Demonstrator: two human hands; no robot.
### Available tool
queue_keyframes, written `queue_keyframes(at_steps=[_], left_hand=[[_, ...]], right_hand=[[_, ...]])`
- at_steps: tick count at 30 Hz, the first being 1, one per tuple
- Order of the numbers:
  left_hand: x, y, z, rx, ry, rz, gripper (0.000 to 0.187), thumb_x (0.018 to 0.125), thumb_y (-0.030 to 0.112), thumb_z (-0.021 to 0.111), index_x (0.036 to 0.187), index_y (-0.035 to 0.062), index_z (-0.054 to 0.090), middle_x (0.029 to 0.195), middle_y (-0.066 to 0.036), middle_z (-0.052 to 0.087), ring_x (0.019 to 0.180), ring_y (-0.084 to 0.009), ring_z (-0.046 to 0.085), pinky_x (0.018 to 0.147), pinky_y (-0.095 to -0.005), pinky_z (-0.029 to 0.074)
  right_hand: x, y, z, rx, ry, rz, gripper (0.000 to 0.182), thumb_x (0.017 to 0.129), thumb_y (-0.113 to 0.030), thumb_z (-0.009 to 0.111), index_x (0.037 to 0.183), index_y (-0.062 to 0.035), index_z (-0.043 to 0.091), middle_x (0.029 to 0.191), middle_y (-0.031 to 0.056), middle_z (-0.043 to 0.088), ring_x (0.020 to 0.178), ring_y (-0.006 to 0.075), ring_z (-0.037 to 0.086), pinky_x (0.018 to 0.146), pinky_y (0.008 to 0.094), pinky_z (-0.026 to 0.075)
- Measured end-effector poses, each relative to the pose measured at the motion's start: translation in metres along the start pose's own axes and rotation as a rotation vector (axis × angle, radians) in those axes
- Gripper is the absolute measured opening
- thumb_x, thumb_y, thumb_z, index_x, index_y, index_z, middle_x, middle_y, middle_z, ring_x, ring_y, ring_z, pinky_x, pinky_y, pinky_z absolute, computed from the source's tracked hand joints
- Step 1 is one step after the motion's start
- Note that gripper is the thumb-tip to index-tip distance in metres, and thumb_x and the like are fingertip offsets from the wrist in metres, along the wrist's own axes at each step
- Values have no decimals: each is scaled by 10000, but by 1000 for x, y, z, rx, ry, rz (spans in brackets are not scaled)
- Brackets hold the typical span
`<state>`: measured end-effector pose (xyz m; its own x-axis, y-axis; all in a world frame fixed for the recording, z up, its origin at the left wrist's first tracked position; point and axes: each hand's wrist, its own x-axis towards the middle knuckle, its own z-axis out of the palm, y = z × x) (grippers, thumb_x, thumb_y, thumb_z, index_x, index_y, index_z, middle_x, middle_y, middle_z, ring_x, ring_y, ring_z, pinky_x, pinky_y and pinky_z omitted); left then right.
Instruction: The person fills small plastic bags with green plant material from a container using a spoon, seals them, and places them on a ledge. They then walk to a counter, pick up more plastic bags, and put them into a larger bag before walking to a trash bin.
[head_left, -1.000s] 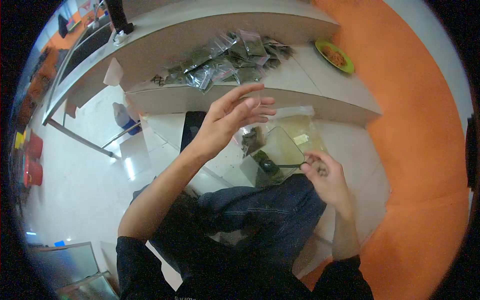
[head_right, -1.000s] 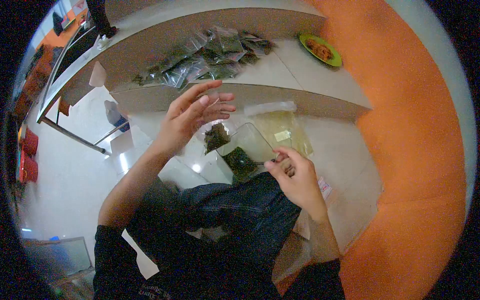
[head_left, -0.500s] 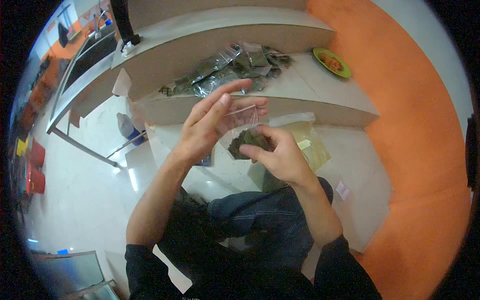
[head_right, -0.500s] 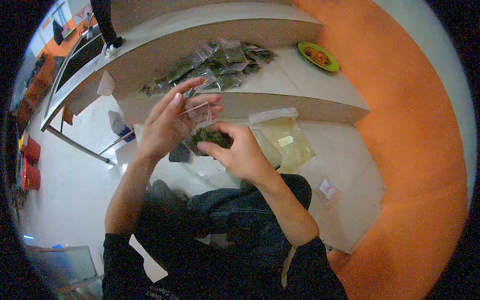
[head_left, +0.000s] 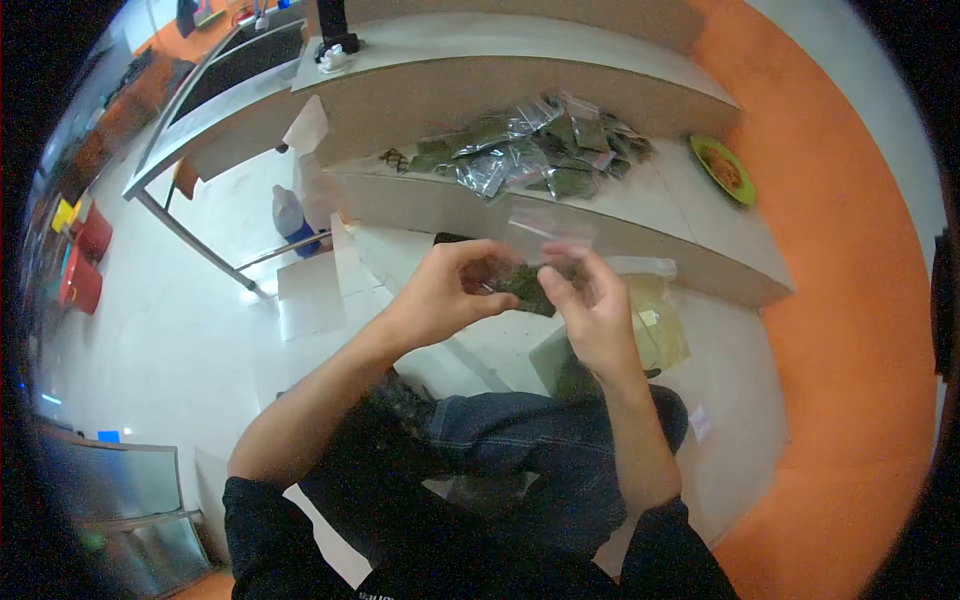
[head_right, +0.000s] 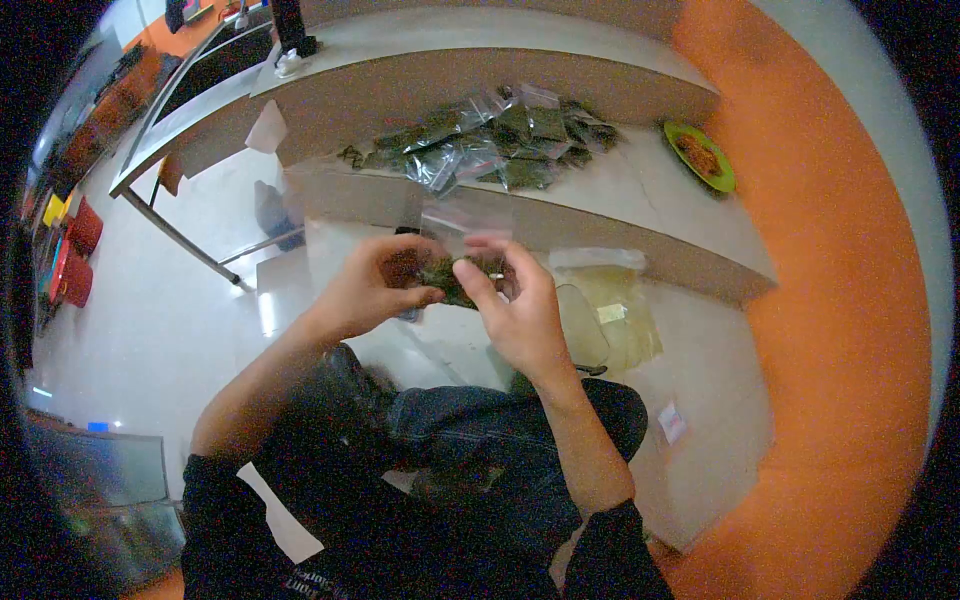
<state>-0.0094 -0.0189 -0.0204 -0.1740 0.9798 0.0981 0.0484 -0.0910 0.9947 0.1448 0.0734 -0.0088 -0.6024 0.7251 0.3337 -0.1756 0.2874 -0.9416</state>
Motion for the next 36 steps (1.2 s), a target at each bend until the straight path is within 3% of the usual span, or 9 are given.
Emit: queue_keyframes(at_steps=[7,9,12,19,26,28,31,36], left_hand=[[1,-6,8,86,-75,5,320,751,12,708,1034,4,558,906,-34,617,844,-106,585,750,-255,489],[1,4,12,202,-78,67,285,773,43,702,1021,9,567,900,-35,617,843,-110,585,761,-258,481],[2,12,14,48,12,-54,226,812,97,682,996,6,587,881,-45,626,848,-121,590,763,-265,478],[6,13,5,-29,83,3,175,840,99,654,973,-2,602,868,-75,644,815,-144,616,743,-279,496],[2,9,12,-45,91,-1,126,815,92,670,886,-10,647,828,-56,649,771,-105,612,671,-234,495],[2,12,6,30,41,-21,115,812,85,674,884,1,640,834,-71,640,801,-135,621,717,-254,497],[1,17,4,239,50,152,121,784,97,688,799,-15,646,797,-67,635,784,-133,612,698,-257,483],[2,25,5,223,-24,160,127,759,91,685,792,-23,642,775,-78,643,743,-122,594,688,-271,476]], right_hand=[[3,-1,-19,19,59,77,152,856,-151,643,891,-4,658,742,28,643,692,83,591,636,217,464],[-1,1,-22,3,-24,91,157,847,-153,650,899,-5,658,752,29,643,689,81,592,630,216,461],[-3,5,-20,-58,-95,76,161,837,-146,658,900,2,655,761,32,643,681,82,593,623,218,463],[-6,4,-20,98,-17,115,145,829,-117,660,901,8,650,770,35,648,670,89,597,621,219,469],[-13,4,-19,-20,-93,126,102,818,-96,663,844,3,654,754,46,651,678,90,596,637,230,471],[-12,3,-18,-28,-120,100,90,811,-86,664,823,2,652,753,49,652,688,89,593,644,230,469],[-10,7,-17,-46,-134,7,69,796,-60,659,801,6,642,750,61,649,701,95,593,654,234,466],[-11,0,-18,-110,-138,-112,50,766,-22,647,761,16,615,740,78,638,692,137,602,647,260,461]])
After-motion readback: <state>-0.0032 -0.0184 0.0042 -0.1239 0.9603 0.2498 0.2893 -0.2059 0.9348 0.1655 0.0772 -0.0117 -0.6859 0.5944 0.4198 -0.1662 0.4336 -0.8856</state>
